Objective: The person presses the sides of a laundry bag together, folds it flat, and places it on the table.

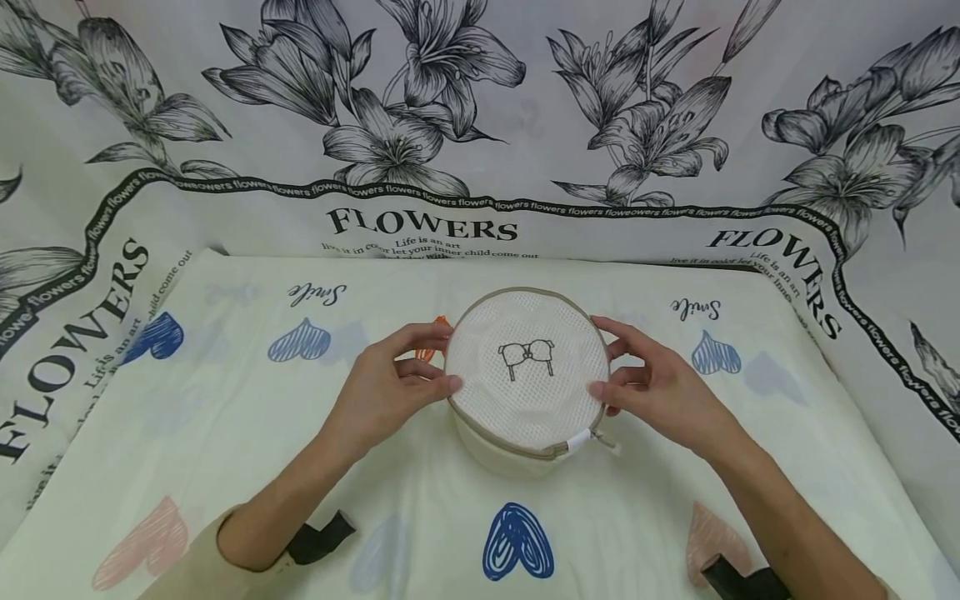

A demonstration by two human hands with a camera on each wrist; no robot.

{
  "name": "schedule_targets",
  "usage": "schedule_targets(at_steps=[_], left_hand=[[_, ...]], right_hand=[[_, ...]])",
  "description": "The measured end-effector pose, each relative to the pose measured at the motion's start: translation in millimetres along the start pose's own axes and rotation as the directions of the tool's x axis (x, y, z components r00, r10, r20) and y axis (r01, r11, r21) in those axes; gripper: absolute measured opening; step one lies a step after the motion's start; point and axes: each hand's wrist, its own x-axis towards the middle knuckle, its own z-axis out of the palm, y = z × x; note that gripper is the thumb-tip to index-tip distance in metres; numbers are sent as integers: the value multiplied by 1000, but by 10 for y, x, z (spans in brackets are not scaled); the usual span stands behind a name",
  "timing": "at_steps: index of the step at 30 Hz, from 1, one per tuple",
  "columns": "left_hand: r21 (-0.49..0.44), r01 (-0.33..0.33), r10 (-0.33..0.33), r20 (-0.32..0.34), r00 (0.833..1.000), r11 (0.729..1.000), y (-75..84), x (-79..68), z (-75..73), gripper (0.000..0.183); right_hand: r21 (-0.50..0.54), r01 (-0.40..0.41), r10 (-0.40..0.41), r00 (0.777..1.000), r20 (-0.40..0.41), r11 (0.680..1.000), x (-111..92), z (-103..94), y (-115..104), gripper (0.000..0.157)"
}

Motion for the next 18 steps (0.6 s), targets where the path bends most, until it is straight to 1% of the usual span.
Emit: schedule_targets(at_steps=[2,5,8,11,15,18], left_hand=[[-7,7,-7,-4,1000,1000,-4,-3,3,56],[18,24,-24,-4,1000,1000,-10,-6,24,58],[44,32,-32,12,999,999,-13,-14,57,63],[64,33,-35,25,999,997,-21,-14,84,66],[27,46,-47,24,999,999,-36,5,103,67],[-5,68,-68,4,998,998,-43,20,113,62]], right_hand=[[14,9,-9,1000,-8,1000,12,7,10,65],[39,8,-8,1000,-21,999,30,18,35,58],[55,-6,7,1000,-18,998,46,36,73,61],[37,-18,19,1000,-12,999,49,59,106,66],[23,-27,28,999,-19,999,30,77,127,68],[41,-30,31,999,-31,999,17,83,142,66]])
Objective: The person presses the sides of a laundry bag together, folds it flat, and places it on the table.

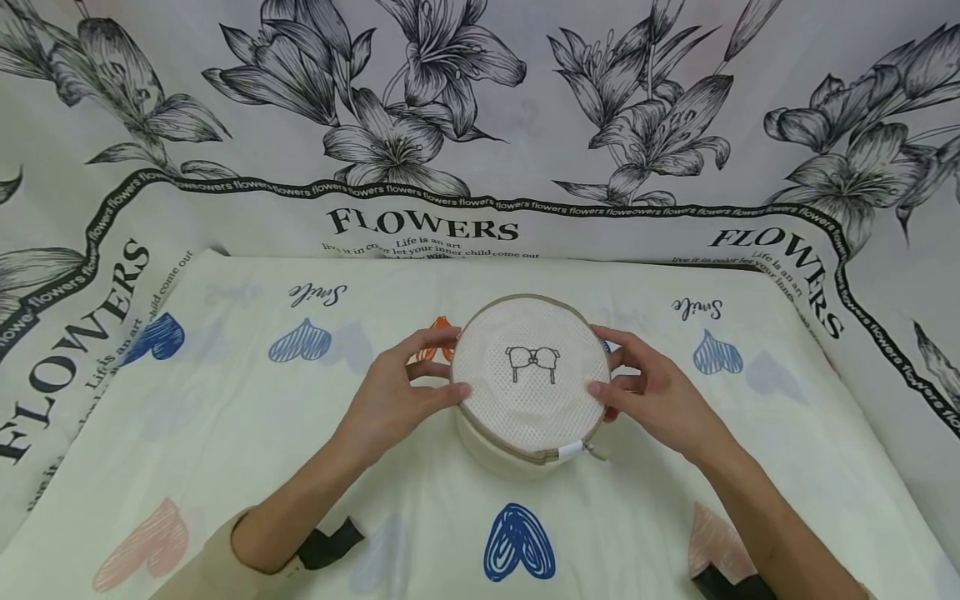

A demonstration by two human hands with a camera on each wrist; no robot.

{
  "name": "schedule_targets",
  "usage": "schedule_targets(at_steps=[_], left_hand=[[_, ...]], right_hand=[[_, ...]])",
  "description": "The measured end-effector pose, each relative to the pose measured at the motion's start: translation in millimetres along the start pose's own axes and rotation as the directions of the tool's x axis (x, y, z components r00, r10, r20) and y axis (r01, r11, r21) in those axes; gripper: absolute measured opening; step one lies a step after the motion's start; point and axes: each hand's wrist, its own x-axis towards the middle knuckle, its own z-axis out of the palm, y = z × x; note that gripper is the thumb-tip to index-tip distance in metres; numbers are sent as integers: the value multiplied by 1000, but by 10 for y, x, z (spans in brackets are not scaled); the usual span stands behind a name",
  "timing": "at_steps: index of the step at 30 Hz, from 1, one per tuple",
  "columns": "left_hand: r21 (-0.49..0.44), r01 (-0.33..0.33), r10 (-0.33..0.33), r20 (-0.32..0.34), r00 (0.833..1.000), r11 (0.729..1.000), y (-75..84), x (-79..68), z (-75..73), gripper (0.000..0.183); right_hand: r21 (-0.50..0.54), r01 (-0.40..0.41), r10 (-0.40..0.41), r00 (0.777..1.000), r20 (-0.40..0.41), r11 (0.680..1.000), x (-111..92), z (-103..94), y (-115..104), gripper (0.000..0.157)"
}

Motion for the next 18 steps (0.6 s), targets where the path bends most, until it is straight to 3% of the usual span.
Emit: schedule_targets(at_steps=[6,12,18], left_hand=[[29,16,-15,-28,1000,999,-9,14,10,56],[58,44,-45,19,999,997,-38,30,22,66],[37,9,-10,25,1000,999,-64,59,32,68]], right_hand=[[-14,1,-1,999,-33,1000,5,3,40,56],[-51,-19,18,999,-30,999,-15,-32,55,62],[-14,-27,27,1000,4,1000,-38,-54,99,69]])
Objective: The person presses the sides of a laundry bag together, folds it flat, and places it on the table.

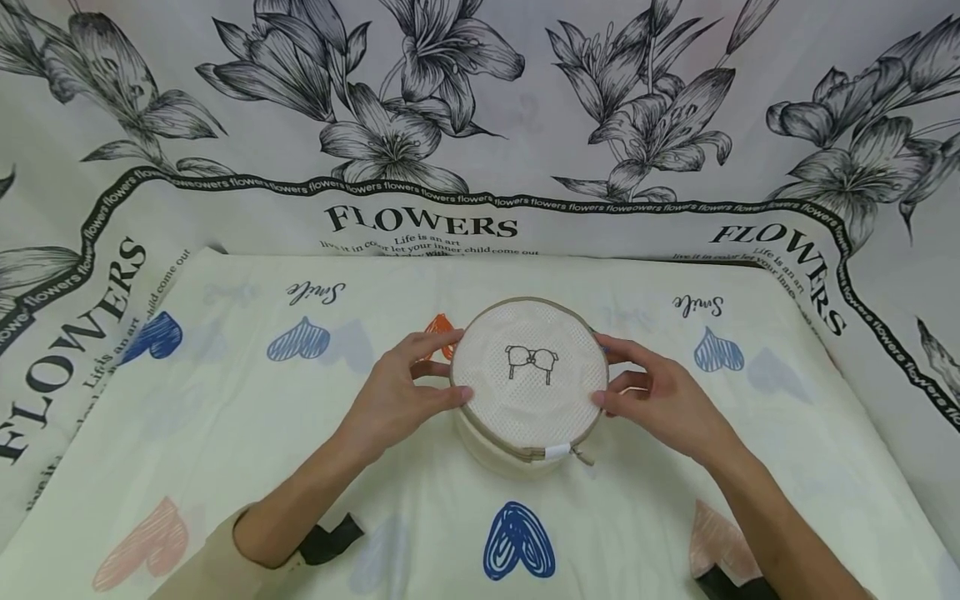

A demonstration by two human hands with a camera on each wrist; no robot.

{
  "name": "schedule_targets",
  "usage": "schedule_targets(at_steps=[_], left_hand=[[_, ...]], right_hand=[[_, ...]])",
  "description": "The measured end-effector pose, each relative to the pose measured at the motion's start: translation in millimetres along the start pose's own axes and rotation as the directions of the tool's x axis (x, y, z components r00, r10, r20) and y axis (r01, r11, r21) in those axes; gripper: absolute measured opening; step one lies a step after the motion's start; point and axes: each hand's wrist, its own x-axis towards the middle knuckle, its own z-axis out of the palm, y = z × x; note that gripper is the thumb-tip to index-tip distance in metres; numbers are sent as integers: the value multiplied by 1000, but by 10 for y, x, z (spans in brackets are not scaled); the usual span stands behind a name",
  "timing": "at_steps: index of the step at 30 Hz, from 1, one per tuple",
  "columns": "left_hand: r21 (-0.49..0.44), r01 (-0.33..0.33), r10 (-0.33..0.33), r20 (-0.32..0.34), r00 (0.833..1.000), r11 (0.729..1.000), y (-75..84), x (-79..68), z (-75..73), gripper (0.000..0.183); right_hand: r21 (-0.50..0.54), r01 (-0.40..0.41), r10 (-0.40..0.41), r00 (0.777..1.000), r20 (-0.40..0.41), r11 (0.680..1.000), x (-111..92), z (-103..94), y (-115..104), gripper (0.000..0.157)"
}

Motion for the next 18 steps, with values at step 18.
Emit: schedule_targets(at_steps=[18], left_hand=[[52,17,-18,23,1000,999,-42,44,14,66]], right_hand=[[-23,20,-19,998,59,1000,3,25,144,84]])
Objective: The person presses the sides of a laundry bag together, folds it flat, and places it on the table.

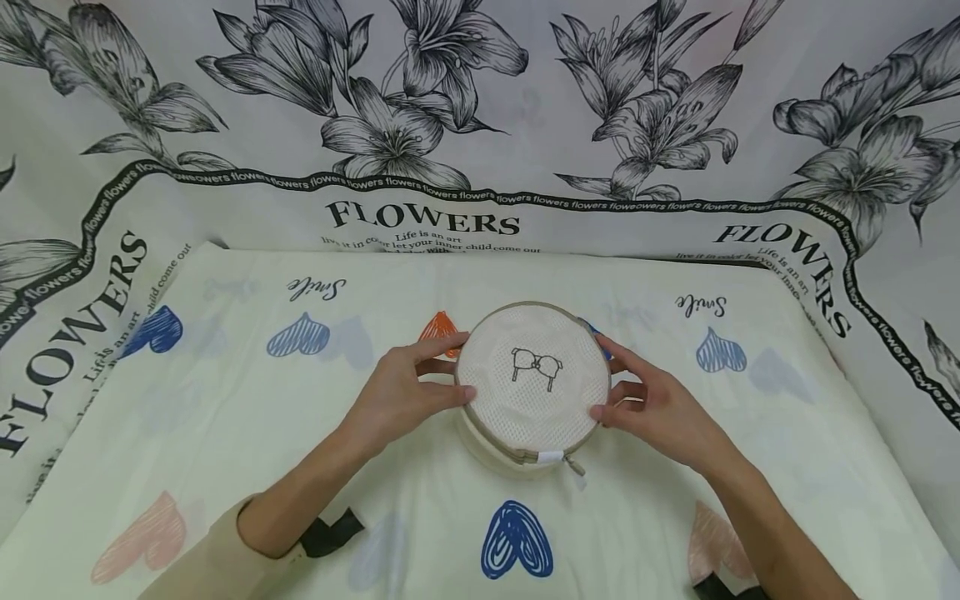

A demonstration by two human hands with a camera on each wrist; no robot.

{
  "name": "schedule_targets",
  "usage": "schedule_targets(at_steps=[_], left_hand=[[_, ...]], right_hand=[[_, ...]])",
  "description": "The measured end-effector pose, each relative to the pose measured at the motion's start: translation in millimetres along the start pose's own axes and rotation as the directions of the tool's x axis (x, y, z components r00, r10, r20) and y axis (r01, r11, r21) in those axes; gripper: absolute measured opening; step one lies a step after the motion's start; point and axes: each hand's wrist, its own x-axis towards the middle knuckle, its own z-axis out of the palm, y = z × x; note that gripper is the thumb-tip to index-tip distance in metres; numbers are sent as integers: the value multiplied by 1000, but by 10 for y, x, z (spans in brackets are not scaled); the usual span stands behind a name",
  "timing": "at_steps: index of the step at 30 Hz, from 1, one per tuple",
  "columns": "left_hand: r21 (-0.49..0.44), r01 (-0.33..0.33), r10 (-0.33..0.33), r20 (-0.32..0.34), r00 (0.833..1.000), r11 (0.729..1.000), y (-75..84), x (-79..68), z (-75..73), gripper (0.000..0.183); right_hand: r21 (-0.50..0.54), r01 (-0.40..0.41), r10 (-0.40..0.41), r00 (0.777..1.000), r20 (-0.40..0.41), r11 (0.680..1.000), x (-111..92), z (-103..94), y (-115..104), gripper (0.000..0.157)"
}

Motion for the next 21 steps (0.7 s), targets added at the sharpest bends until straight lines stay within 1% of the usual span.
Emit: schedule_targets(at_steps=[3,6,11,15,18,21], left_hand=[[0,-7,7,46,999,1000,-13,18,1,71],[33,-12,10,59,998,999,-25,32,9,73],[109,-22,19,30,999,994,-58,49,23,73],[161,-37,34,19,999,986,-74,65,27,71],[180,-24,21,17,1000,983,-73,83,32,71],[184,-2,1,7,1000,983,-70,103,39,71]], right_hand=[[-18,-2,2,1000,7,1000,-6,5,33,86],[-39,-8,8,1000,13,999,-3,15,67,87],[-53,-16,17,1000,18,998,10,54,105,86],[-54,-29,29,1000,-1,998,11,77,113,80],[-54,-37,36,999,-21,998,13,90,120,75],[-64,-36,34,999,-39,997,25,109,134,75]])
